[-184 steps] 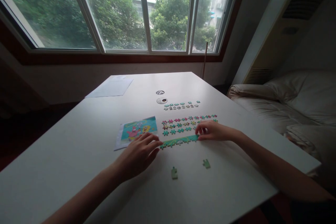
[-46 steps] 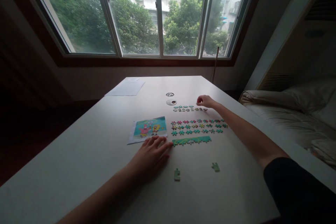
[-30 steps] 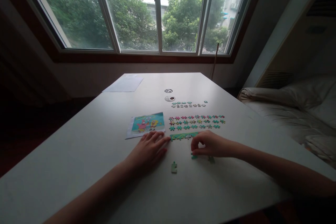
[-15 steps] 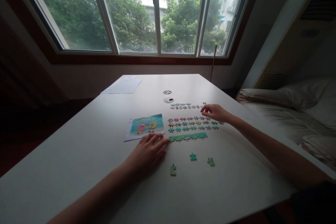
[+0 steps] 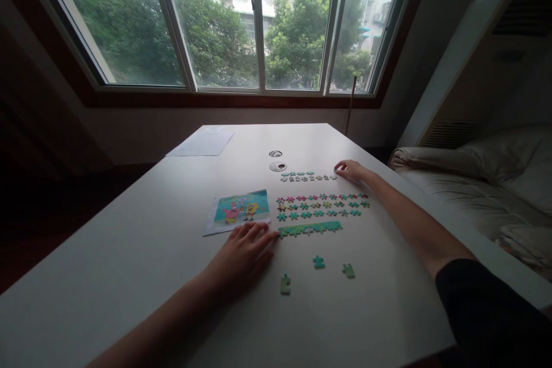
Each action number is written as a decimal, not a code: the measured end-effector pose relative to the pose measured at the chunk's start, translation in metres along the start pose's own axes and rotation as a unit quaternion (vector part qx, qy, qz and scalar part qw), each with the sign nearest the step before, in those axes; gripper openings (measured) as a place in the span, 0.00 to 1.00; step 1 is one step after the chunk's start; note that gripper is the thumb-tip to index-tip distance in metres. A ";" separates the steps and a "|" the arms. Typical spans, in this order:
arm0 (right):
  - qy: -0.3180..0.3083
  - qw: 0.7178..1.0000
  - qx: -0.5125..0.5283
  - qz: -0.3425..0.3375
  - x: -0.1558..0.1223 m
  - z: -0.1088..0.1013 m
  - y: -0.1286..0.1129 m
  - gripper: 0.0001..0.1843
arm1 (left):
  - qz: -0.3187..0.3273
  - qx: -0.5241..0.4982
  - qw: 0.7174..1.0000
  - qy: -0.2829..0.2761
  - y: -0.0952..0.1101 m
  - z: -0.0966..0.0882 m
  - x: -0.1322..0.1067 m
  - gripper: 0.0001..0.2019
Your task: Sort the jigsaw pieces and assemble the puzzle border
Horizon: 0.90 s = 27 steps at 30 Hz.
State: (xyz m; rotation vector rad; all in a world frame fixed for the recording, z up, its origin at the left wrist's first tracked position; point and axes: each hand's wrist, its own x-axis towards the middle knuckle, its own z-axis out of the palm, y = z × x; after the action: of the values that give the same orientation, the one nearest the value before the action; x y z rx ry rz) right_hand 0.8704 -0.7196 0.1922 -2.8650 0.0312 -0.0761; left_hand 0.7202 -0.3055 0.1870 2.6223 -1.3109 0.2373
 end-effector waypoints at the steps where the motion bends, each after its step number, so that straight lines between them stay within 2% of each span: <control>1: -0.006 1.000 0.005 0.004 0.001 -0.001 0.000 0.14 | 0.000 -0.001 1.000 0.001 0.000 0.000 0.000 0.17; 7: -0.002 1.000 0.028 -0.002 -0.007 -0.013 -0.013 0.12 | -0.003 -0.001 1.000 0.001 0.001 -0.001 0.000 0.17; 11: 0.009 0.996 0.062 -0.062 -0.044 -0.020 -0.047 0.14 | -0.003 -0.002 1.000 -0.006 -0.001 0.000 0.000 0.17; 13: -0.031 0.989 0.095 -0.111 -0.075 -0.021 -0.070 0.15 | -0.002 -0.001 1.000 -0.008 -0.001 0.002 0.000 0.17; 15: -0.137 0.950 0.186 -0.212 -0.111 -0.019 -0.092 0.17 | -0.002 -0.001 1.000 -0.006 -0.001 0.003 0.000 0.17; 16: -0.180 0.931 0.210 -0.239 -0.128 -0.017 -0.101 0.17 | -0.002 -0.001 1.000 -0.004 -0.001 0.003 0.000 0.17; 18: -0.218 0.910 0.229 -0.268 -0.157 -0.011 -0.114 0.15 | 0.000 0.000 1.000 0.004 0.000 0.003 0.000 0.17; 21: -0.202 0.921 0.210 -0.260 -0.179 -0.001 -0.120 0.12 | 0.006 0.002 1.000 0.013 0.002 0.001 0.000 0.17; 24: -0.174 0.934 0.188 -0.249 -0.181 0.007 -0.116 0.11 | 0.010 0.004 1.000 0.012 0.002 0.001 -0.001 0.16; 27: -0.159 0.936 0.184 -0.254 -0.179 0.006 -0.109 0.12 | 0.014 0.005 1.000 0.016 0.001 0.003 -0.001 0.16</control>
State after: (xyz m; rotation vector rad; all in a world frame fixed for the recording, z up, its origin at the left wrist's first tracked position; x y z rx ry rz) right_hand 0.6934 -0.6080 0.2068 -2.4050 -0.7081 0.2529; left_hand 0.7186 -0.3059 0.1844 2.5989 -1.3416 0.2889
